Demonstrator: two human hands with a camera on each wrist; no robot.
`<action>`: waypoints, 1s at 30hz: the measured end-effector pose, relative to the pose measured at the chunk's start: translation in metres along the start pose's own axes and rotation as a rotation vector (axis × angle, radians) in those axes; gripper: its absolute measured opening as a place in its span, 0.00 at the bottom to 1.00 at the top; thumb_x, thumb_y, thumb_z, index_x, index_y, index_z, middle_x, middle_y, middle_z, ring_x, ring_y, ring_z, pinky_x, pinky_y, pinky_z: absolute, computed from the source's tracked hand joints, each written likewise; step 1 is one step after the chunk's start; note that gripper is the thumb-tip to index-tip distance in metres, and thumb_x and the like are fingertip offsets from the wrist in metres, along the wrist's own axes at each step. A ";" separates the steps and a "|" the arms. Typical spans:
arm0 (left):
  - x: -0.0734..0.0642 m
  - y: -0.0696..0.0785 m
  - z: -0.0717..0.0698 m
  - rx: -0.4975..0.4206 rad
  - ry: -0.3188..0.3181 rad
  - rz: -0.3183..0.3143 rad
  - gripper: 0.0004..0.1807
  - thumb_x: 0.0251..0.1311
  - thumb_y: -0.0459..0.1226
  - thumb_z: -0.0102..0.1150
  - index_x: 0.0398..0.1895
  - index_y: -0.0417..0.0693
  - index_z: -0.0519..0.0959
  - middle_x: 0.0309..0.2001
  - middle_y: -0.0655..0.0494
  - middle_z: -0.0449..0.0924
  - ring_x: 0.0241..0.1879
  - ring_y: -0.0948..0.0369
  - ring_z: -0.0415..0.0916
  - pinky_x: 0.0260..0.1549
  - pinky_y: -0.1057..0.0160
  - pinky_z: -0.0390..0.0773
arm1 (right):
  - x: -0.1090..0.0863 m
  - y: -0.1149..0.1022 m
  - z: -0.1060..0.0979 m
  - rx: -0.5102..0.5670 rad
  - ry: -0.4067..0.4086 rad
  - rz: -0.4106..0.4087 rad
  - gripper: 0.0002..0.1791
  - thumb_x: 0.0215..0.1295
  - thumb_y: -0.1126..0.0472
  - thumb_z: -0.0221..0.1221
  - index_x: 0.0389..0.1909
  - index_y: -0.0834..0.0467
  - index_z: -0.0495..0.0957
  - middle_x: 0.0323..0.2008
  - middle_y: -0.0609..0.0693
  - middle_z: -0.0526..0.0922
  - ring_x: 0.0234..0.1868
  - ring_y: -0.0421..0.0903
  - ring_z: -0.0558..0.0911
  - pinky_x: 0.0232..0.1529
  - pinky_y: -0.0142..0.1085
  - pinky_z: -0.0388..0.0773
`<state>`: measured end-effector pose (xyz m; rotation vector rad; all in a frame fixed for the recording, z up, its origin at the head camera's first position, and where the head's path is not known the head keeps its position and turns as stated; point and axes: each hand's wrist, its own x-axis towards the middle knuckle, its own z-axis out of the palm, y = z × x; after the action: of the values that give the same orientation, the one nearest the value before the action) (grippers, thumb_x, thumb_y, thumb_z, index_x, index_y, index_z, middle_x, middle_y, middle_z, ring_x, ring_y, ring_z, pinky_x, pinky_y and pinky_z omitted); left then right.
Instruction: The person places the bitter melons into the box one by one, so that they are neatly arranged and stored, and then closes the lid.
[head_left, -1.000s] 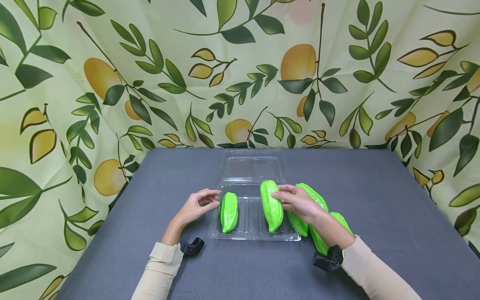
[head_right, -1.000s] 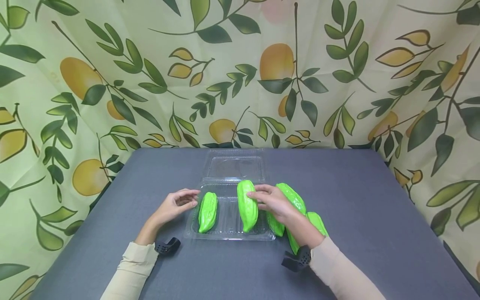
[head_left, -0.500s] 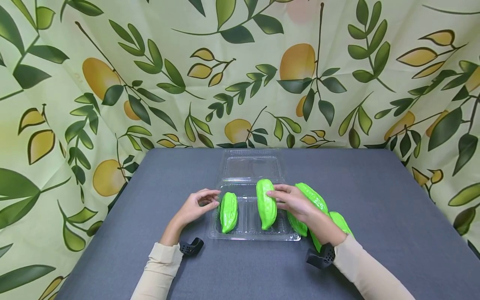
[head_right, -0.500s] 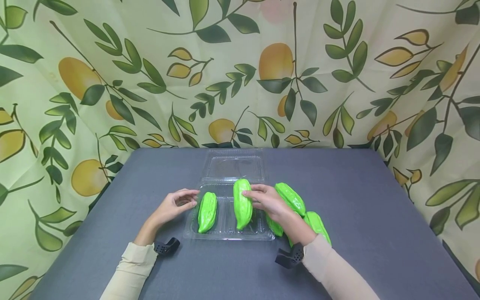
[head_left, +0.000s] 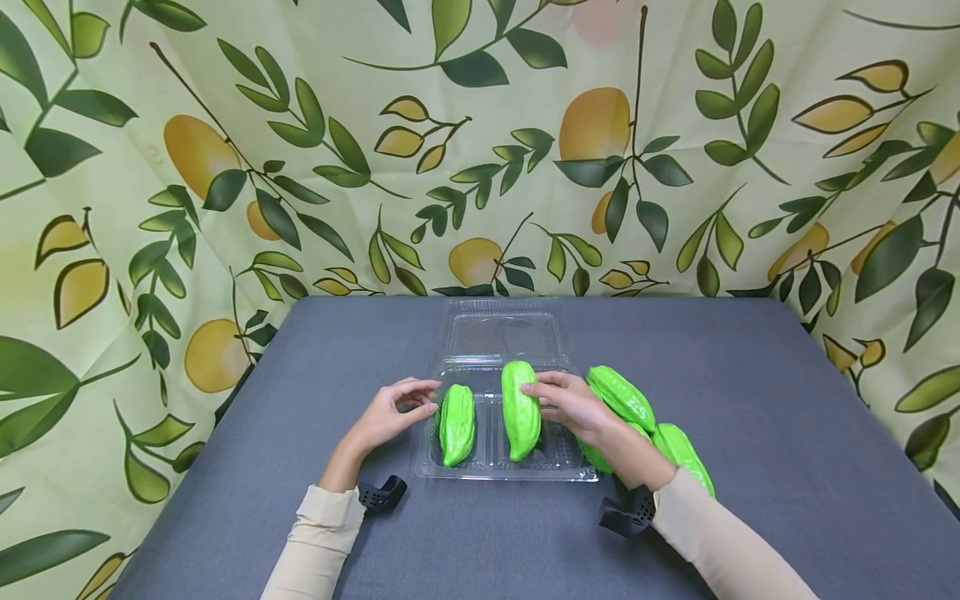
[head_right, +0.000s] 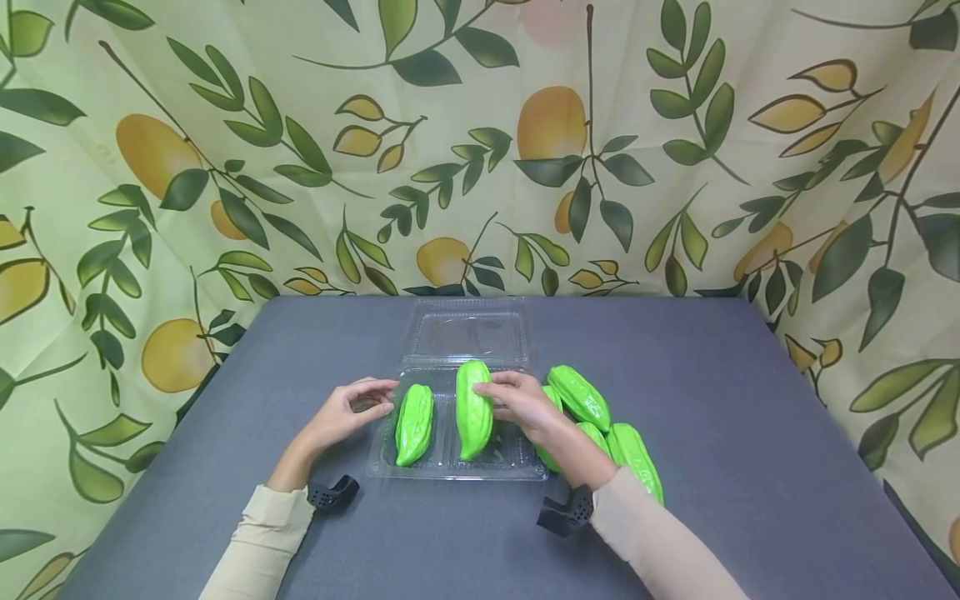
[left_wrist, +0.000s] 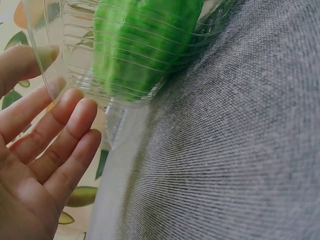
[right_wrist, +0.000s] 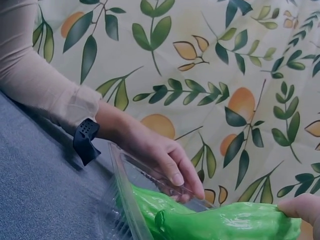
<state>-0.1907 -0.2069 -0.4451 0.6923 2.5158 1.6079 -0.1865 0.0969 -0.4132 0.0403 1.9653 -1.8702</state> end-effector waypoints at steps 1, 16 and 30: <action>0.000 0.000 0.000 -0.001 0.000 -0.001 0.19 0.61 0.32 0.60 0.56 0.34 0.76 0.48 0.36 0.79 0.40 0.75 0.75 0.46 0.73 0.79 | 0.001 0.001 0.001 0.002 0.000 -0.001 0.35 0.64 0.57 0.57 0.66 0.71 0.59 0.63 0.64 0.67 0.56 0.51 0.72 0.60 0.42 0.75; -0.001 0.001 0.001 -0.012 -0.004 -0.003 0.20 0.61 0.32 0.60 0.56 0.33 0.76 0.48 0.35 0.79 0.39 0.76 0.75 0.46 0.74 0.79 | 0.013 0.008 0.017 -0.012 0.014 0.020 0.33 0.62 0.57 0.60 0.63 0.72 0.64 0.62 0.66 0.70 0.54 0.51 0.74 0.51 0.38 0.82; 0.000 0.002 0.000 -0.010 0.001 0.016 0.19 0.61 0.31 0.60 0.55 0.32 0.76 0.47 0.35 0.79 0.39 0.76 0.75 0.46 0.74 0.79 | 0.019 0.006 0.027 -0.085 0.018 0.054 0.30 0.61 0.57 0.61 0.59 0.72 0.68 0.42 0.54 0.79 0.35 0.40 0.79 0.39 0.30 0.82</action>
<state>-0.1903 -0.2061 -0.4435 0.7126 2.5073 1.6261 -0.1939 0.0665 -0.4248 0.0847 2.0336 -1.7561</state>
